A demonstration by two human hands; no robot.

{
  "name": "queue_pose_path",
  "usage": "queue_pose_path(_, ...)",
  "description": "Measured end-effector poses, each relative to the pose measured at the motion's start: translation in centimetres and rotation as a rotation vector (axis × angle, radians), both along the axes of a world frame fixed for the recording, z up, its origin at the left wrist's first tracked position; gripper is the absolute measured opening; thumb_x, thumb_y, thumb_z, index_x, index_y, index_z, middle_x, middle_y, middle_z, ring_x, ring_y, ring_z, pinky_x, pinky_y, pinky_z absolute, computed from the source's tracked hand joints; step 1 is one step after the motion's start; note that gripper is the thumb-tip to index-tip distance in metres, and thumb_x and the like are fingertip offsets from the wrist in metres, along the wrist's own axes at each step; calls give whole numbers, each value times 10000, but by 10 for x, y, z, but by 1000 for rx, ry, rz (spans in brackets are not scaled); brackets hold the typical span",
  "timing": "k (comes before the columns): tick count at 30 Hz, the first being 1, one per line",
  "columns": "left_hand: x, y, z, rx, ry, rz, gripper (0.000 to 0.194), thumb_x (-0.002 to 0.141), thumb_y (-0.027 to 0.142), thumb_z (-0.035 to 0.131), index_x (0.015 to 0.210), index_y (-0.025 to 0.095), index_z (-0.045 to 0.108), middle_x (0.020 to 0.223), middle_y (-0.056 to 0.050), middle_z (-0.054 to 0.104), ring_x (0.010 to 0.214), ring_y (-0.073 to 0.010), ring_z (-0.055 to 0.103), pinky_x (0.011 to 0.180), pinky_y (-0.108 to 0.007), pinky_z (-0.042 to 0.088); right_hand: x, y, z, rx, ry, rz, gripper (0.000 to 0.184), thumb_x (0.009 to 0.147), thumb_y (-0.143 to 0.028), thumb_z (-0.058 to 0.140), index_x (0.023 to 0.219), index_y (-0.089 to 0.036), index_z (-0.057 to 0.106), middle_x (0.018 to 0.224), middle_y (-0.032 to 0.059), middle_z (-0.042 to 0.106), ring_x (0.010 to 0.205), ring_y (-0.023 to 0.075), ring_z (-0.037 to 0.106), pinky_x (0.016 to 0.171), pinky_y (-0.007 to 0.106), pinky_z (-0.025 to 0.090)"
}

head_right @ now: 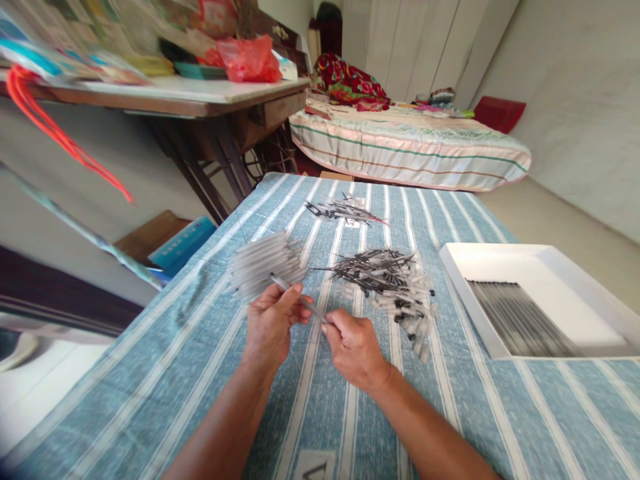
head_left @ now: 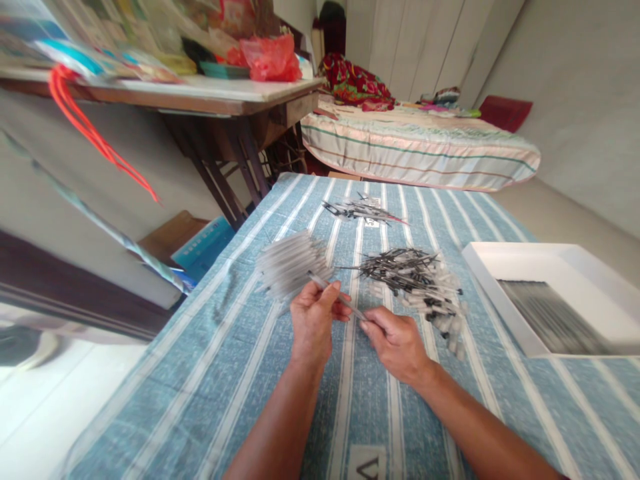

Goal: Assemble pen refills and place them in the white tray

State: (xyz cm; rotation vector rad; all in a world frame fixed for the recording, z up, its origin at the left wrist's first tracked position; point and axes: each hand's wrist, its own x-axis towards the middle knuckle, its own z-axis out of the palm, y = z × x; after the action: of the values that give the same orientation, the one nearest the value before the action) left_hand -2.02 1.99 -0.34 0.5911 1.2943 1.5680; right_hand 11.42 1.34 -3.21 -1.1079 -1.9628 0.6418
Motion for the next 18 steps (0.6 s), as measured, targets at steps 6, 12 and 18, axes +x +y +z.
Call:
queue_pose_path(6,-2,4,-2,-25,46,15,216,615,302,688,663,140,554,511,7,620,349,-91,505,357,-194,406,-1,4,-3,-104,-59,37,164,841,-240,454,726,-178,552,487,-50,479,429,78,445,463,177,334)
queue_pose_path(12,2,4,5,-20,127,-65,220,598,300,721,604,134,577,496,14,614,368,-87,507,369,-185,405,1,13,8,76,-302,23,217,835,-233,460,658,-190,578,642,-6,573,627,104,544,604,193,369)
queue_pose_path(18,4,5,9,-4,192,-227,237,604,351,712,676,139,636,627,-23,679,478,-128,580,457,-232,483,14,19,27,112,-414,-23,121,767,-197,525,666,-199,592,657,-24,589,656,106,552,591,197,347)
